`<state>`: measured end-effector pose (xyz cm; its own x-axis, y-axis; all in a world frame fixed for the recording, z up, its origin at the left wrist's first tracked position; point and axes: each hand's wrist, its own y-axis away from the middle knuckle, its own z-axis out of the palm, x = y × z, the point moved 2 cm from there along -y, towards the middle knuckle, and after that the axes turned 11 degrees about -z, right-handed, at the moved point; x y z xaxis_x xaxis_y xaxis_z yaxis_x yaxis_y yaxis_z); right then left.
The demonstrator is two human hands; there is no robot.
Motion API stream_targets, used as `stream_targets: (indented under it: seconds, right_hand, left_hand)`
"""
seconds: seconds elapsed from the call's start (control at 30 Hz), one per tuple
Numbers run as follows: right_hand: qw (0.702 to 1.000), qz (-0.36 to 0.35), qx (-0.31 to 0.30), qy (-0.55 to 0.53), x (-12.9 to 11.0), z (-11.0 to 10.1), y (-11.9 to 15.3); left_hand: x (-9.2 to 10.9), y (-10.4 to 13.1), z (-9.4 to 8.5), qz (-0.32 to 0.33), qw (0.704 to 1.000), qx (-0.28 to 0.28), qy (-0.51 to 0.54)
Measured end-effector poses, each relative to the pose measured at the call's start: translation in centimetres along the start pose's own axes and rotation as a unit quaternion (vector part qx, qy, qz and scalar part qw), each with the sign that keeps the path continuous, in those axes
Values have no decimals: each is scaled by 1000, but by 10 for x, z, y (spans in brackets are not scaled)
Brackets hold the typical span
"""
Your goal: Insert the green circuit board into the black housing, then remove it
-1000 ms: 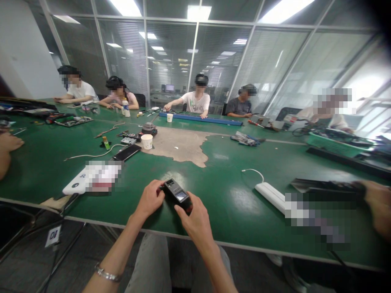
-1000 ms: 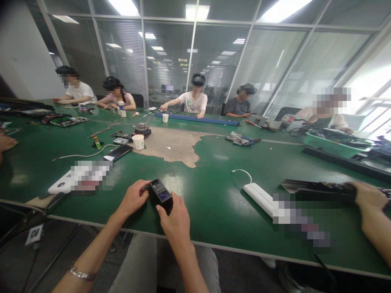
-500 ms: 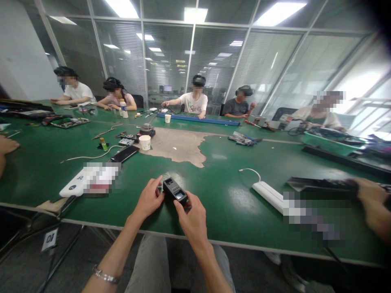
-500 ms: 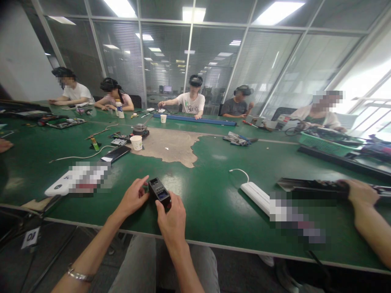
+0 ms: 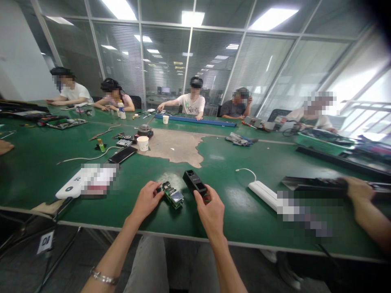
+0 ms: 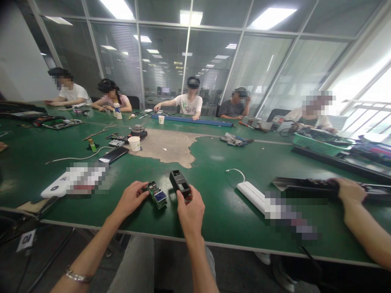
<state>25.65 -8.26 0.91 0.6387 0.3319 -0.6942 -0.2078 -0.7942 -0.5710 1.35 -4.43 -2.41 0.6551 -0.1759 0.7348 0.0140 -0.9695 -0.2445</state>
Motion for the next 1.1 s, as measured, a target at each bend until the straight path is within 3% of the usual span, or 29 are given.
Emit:
stream_targets:
  seconds: [0.43,0.67,0.9,1.1]
  right_hand:
    - [991,-26,-81,102,23,10,11]
    - [989,-17,-85,123,24,10,11]
    - [1000,4,-25,-4,-5,1,8]
    - [997,-24,-54,-56,-38,12,13]
  left_hand:
    - [8,1,-4,26,999,-24,-16]
    - [5,-2,-3,19,1000,-14,-18]
    - [3,-2,-2,13,1000,-12,-14]
    - [4,-1,-2,17,1000,-11,-10]
